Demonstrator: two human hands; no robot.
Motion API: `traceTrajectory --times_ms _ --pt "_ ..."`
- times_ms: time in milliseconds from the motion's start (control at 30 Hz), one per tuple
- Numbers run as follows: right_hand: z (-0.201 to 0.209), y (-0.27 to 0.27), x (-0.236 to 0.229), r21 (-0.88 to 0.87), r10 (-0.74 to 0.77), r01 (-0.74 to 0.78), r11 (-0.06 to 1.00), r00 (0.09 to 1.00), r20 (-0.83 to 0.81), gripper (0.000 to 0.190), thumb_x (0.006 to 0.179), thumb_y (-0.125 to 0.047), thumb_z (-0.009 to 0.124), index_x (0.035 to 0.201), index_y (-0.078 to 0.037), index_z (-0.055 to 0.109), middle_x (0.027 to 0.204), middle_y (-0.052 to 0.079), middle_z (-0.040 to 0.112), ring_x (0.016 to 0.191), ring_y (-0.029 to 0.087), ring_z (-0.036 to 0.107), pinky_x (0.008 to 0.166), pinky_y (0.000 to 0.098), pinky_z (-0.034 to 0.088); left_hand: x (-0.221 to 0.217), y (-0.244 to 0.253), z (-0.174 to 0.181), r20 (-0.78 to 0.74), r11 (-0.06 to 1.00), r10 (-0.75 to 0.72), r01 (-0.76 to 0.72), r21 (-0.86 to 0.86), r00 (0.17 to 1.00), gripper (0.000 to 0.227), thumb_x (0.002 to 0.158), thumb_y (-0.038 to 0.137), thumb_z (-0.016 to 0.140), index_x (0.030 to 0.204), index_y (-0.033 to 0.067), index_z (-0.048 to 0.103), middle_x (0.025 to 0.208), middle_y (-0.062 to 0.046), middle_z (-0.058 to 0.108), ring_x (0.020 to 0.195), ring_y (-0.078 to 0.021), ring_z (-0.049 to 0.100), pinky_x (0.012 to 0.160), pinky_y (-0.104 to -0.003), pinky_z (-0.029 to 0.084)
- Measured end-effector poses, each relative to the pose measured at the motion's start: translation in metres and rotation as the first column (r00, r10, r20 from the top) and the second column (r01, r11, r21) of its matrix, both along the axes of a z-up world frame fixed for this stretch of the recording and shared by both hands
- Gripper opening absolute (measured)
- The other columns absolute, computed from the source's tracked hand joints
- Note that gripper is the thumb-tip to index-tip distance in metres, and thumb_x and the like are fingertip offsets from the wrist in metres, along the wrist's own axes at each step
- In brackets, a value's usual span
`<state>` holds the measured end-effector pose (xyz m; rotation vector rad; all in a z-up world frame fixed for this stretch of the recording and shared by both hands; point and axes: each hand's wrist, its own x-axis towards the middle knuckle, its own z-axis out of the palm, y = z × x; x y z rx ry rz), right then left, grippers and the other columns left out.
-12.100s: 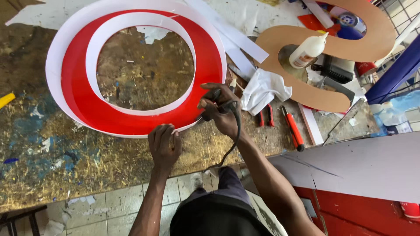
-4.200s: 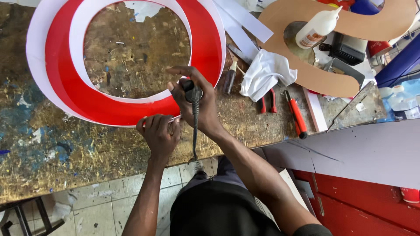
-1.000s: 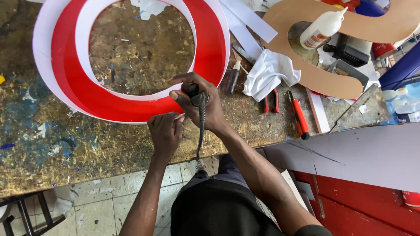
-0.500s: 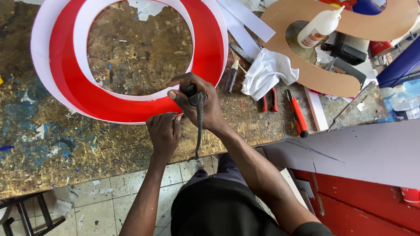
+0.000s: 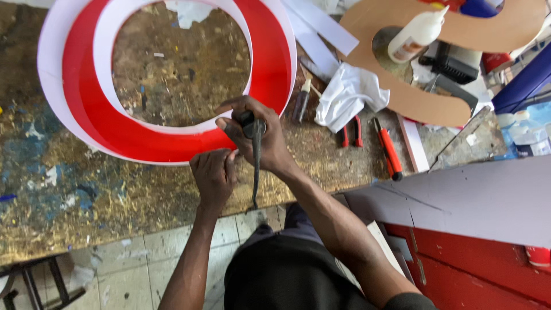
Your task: The person uses a hot glue gun to apply adhesive along the edge of a red and white circular object. They then press a white strip onto the glued area and wipe the surface with a white cloth to smooth the bond.
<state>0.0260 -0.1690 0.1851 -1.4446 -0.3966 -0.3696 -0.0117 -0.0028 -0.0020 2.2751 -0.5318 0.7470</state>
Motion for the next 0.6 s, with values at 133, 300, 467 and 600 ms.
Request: traceTrajectory --times_ms 133,300,467,600 --pt "0.001 0.003 -0.005 0.027 -0.005 0.005 1.0 1.0 -0.01 0.017 0.104 0.002 0.078 0.121 0.0 0.078 0.065 0.004 0.053 0.061 0.008 0.058 0.062 0.0249 0.045 -0.006 -0.001 0.004 0.005 0.999 0.016 -0.016 0.029 1.0 0.018 0.123 0.03 0.061 0.121 0.016 0.072 0.104 -0.002 0.073 0.101 -0.0209 0.072 0.101 -0.047 0.044" --pt "-0.007 -0.002 -0.003 -0.004 -0.003 0.003 1.0 1.0 -0.001 0.022 0.105 -0.004 0.081 0.127 -0.002 0.078 0.071 0.009 0.066 0.06 0.014 0.069 0.054 0.0265 0.053 -0.002 -0.003 0.011 0.017 1.0 0.017 -0.017 0.01 1.0 0.011 0.122 0.025 0.067 0.12 0.0152 0.07 0.1 -0.003 0.07 0.098 -0.0217 0.071 0.1 -0.046 0.044" --pt "-0.018 -0.019 0.0 -0.005 0.03 -0.03 1.0 1.0 -0.004 0.043 0.1 -0.008 0.089 0.138 -0.001 0.071 0.083 0.013 0.074 0.068 0.018 0.075 0.057 0.0319 0.063 0.0 -0.005 0.018 0.037 0.999 0.032 -0.032 -0.002 0.999 0.015 0.121 0.027 0.069 0.116 0.0137 0.07 0.097 -0.003 0.068 0.095 -0.023 0.069 0.099 -0.046 0.044" --pt "-0.004 -0.039 0.002 0.143 0.094 -0.088 0.986 0.995 -0.042 0.046 0.109 -0.007 0.078 0.152 -0.001 0.062 0.087 0.017 0.072 0.065 0.025 0.078 0.053 0.0389 0.07 -0.001 -0.002 0.006 0.035 0.999 0.044 -0.045 0.015 0.998 0.018 0.118 0.033 0.074 0.119 0.0156 0.071 0.097 -0.001 0.068 0.094 -0.0211 0.069 0.1 -0.047 0.044"
